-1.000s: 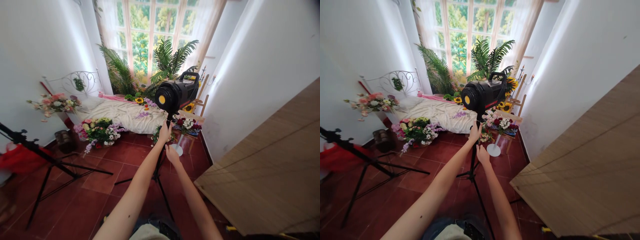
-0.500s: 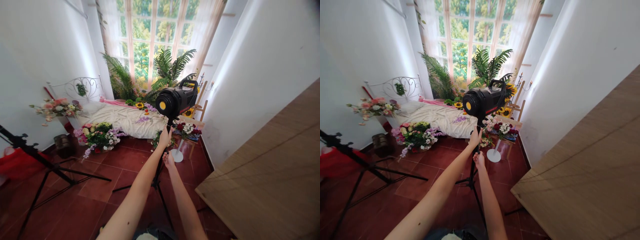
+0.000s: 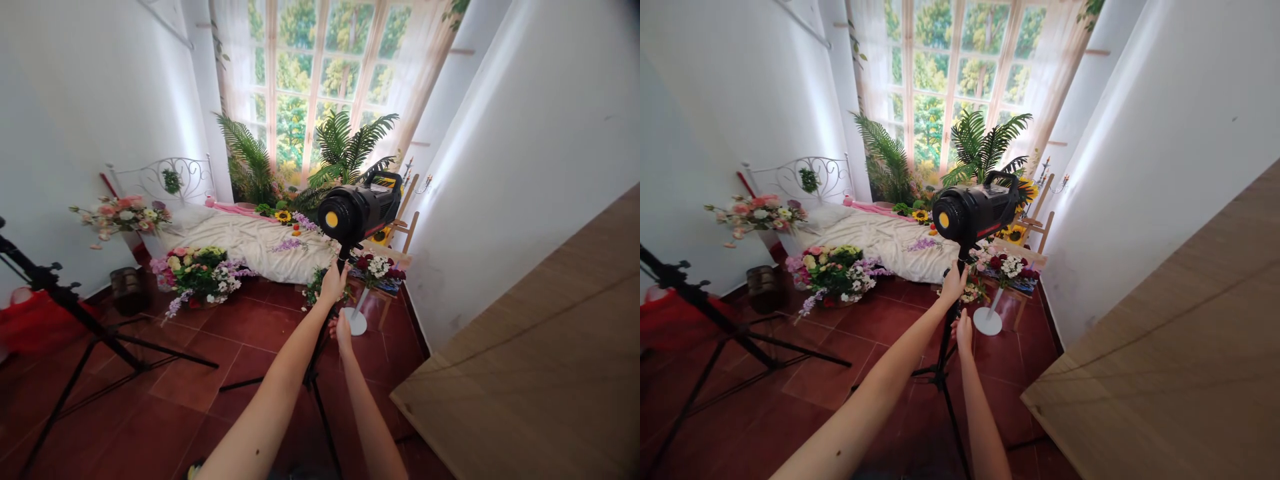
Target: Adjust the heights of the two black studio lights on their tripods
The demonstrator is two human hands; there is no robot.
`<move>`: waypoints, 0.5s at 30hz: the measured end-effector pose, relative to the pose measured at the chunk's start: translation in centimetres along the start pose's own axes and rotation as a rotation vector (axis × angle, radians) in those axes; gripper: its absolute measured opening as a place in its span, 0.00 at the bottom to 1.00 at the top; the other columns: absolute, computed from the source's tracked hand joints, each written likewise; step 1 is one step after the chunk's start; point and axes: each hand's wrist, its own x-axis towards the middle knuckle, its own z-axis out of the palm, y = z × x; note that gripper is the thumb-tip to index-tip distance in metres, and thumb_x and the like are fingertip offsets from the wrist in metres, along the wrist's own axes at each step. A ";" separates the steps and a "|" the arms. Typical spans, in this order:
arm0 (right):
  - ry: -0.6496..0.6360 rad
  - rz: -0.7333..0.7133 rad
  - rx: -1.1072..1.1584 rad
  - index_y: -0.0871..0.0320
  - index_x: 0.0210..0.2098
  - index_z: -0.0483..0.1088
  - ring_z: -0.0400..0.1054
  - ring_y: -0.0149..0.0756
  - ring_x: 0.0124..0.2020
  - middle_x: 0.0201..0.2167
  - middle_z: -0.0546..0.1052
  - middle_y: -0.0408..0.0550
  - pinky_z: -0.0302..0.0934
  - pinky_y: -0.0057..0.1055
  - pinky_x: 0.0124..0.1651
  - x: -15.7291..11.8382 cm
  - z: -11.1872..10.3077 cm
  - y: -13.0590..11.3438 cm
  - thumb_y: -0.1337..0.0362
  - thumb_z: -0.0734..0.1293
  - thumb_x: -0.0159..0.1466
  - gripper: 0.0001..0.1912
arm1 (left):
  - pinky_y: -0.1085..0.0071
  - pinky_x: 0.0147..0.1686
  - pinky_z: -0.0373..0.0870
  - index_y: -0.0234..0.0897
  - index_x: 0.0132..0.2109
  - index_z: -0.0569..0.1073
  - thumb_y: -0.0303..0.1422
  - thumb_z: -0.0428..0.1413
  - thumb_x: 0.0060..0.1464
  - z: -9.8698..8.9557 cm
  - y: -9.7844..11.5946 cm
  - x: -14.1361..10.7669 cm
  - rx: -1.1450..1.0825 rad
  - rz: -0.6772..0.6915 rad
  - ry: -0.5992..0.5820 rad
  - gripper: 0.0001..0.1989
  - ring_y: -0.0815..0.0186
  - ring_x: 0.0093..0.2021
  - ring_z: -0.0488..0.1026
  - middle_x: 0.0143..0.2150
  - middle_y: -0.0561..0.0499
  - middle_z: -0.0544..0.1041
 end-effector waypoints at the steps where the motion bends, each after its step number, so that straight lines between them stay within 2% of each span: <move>1: 0.040 -0.063 -0.142 0.55 0.28 0.60 0.61 0.30 0.17 0.19 0.69 0.41 0.52 0.26 0.21 0.1 -0.1 -0.1 0.44 0.50 0.68 0.24 | 0.64 0.43 0.70 0.33 0.56 0.61 0.42 0.43 0.64 0.0 0.0 0.0 0.003 -0.002 -0.001 0.20 0.56 0.44 0.76 0.44 0.38 0.77; 6: 0.169 -0.390 -0.769 0.55 0.34 0.65 0.68 0.36 0.31 0.30 0.75 0.47 0.48 0.27 0.28 -0.6 -1.1 -1.0 0.47 0.48 0.70 0.24 | 0.63 0.43 0.70 0.33 0.56 0.60 0.41 0.43 0.64 -0.1 0.2 0.1 0.013 0.015 0.002 0.19 0.55 0.45 0.76 0.45 0.38 0.77; 10: 0.199 -0.562 -1.007 0.57 0.36 0.67 0.68 0.34 0.31 0.32 0.76 0.47 0.44 0.28 0.28 -1.2 -1.5 -1.4 0.49 0.48 0.72 0.25 | 0.64 0.42 0.70 0.33 0.56 0.60 0.41 0.43 0.64 0.0 0.3 0.0 0.013 0.005 0.008 0.20 0.55 0.44 0.76 0.44 0.38 0.77; 15: 0.240 -0.733 -1.207 0.59 0.37 0.71 0.70 0.33 0.32 0.32 0.77 0.50 0.43 0.26 0.27 -0.2 -1.7 -1.3 0.54 0.48 0.73 0.25 | 0.65 0.40 0.69 0.34 0.55 0.60 0.43 0.42 0.64 0.1 0.2 0.0 0.019 -0.001 0.014 0.20 0.56 0.43 0.77 0.43 0.38 0.77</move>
